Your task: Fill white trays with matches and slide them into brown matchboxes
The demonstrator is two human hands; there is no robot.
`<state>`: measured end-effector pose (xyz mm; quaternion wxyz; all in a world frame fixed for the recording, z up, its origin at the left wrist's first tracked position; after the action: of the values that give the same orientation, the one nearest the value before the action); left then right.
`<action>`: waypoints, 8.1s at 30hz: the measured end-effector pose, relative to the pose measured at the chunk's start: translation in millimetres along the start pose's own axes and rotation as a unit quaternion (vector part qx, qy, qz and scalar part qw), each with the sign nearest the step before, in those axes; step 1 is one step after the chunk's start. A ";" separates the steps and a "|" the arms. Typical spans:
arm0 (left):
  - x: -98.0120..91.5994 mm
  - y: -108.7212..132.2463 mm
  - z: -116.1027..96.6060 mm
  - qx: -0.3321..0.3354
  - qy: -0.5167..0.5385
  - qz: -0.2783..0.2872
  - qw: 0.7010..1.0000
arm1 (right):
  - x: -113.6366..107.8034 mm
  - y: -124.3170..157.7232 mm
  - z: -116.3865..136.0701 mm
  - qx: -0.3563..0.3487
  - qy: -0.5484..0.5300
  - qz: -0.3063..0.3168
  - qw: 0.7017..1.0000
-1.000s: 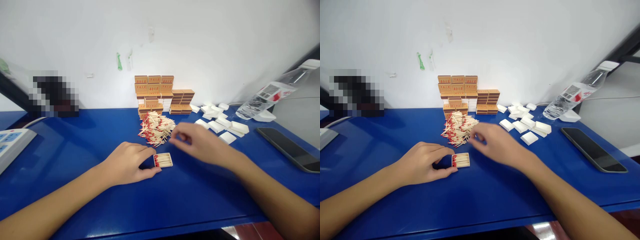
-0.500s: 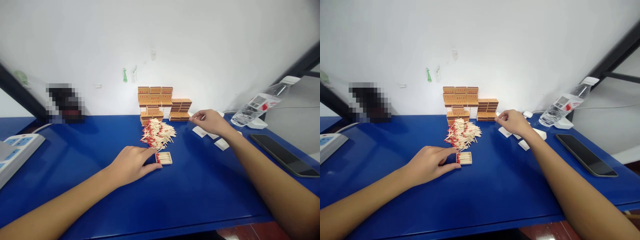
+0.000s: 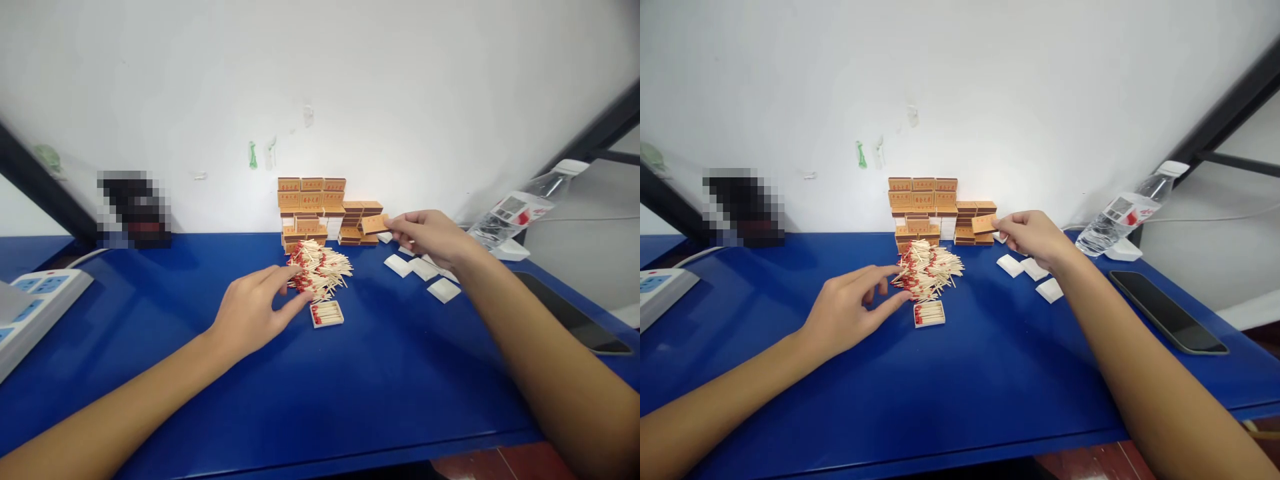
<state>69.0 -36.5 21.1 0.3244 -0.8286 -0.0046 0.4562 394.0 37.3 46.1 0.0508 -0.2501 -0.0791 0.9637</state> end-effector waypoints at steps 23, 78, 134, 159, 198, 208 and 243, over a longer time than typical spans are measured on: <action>2.4 -18.9 21.5 -0.122 0.181 0.118 0.969 | 79.7 77.3 33.1 -0.282 0.135 0.361 0.879; 10.9 -6.8 10.2 -0.239 0.368 0.154 0.885 | 87.0 80.8 35.9 -0.173 -0.157 0.132 0.963; -9.5 -51.9 82.2 -0.191 -0.121 0.055 0.973 | 16.0 26.0 4.0 -0.279 0.330 -0.040 0.901; -17.2 -27.2 19.1 0.110 -0.280 -0.010 0.954 | -18.7 3.4 -38.8 0.009 0.386 0.192 0.902; 13.5 8.6 -25.1 0.052 -0.110 0.274 0.954 | 69.0 99.6 47.7 -0.145 0.063 0.519 0.840; 14.6 12.0 -28.8 0.064 -0.099 0.278 0.953 | 78.5 86.5 35.4 -0.245 0.120 0.372 0.887; 11.1 -2.4 -3.4 0.054 -0.089 0.271 0.957 | 107.2 35.0 55.8 -0.386 0.282 0.297 0.826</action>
<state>78.8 -33.1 15.3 0.2311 -0.7364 0.2156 0.5982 271.4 10.5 37.2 -0.3182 -0.5217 -0.3491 0.7104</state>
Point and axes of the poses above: each hand's wrist, its own y-axis away from the middle knuckle, its own x-axis out of the palm, z = x × y, the point moved 4 cm from there along -y, towards the middle knuckle, and after that the axes turned 14 degrees about -x, right-handed, at the moved point
